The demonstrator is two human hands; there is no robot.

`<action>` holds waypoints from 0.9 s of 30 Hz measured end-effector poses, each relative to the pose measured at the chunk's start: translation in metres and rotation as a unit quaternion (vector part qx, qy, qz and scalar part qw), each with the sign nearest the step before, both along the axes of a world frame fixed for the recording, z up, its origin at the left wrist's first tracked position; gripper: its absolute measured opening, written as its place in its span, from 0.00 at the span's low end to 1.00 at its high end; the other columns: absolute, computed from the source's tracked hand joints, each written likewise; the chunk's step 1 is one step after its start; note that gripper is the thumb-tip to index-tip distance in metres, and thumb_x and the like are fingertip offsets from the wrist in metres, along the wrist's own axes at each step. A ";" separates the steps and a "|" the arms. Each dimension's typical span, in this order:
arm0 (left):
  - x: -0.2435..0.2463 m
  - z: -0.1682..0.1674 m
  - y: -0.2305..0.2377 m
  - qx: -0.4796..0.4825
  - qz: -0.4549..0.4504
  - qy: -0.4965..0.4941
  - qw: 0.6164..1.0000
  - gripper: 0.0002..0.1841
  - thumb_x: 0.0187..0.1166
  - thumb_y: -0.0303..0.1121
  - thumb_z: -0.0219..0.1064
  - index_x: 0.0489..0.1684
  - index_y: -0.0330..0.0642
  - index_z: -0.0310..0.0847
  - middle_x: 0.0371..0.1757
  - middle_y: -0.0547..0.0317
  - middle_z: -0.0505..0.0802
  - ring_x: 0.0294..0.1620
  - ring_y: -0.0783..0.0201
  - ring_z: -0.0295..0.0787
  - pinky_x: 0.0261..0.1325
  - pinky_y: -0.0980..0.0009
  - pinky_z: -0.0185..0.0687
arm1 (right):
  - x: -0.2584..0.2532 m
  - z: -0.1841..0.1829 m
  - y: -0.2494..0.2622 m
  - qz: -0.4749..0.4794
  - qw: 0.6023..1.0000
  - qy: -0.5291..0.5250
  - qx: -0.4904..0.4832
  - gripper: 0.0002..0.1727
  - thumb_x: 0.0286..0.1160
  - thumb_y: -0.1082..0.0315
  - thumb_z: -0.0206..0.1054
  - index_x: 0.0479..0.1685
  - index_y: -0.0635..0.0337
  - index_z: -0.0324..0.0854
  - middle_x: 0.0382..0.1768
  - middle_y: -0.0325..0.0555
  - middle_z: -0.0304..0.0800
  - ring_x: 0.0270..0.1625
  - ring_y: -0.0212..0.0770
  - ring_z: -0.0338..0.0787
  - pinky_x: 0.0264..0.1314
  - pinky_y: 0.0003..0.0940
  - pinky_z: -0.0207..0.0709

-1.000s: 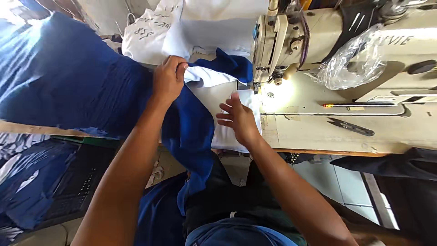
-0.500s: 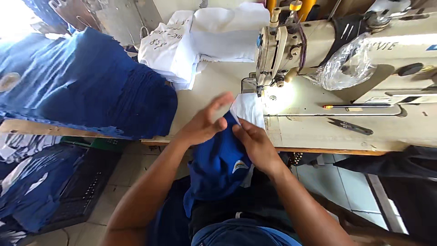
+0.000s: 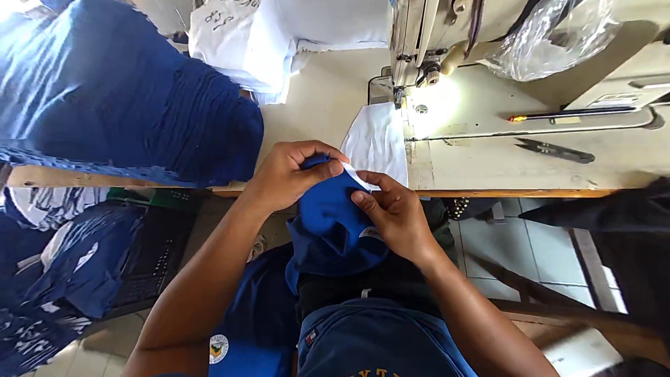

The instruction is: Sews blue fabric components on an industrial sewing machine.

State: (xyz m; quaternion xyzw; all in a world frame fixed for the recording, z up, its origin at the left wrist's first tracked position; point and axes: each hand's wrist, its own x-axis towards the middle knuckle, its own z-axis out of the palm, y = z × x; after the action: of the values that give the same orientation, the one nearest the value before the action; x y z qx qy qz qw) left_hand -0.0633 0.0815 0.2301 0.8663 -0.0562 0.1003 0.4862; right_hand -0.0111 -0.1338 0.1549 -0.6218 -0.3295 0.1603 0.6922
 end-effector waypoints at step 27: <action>-0.005 -0.005 -0.004 0.096 0.099 -0.069 0.988 0.07 0.82 0.35 0.71 0.46 0.42 0.89 0.35 0.73 0.93 0.35 0.85 0.88 0.40 0.88 0.85 | 0.002 -0.023 0.000 -0.015 0.998 -0.065 0.007 0.09 0.83 0.65 0.68 0.43 0.60 0.89 0.26 0.33 0.88 0.26 0.21 0.84 0.29 0.18 0.80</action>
State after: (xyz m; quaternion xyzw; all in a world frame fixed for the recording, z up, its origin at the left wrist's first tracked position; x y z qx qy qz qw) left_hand -0.0683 0.0774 0.2255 0.9013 -0.0128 0.2017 0.3832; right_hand -0.0087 -0.1339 0.1317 -0.6309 -0.3656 0.1065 0.6760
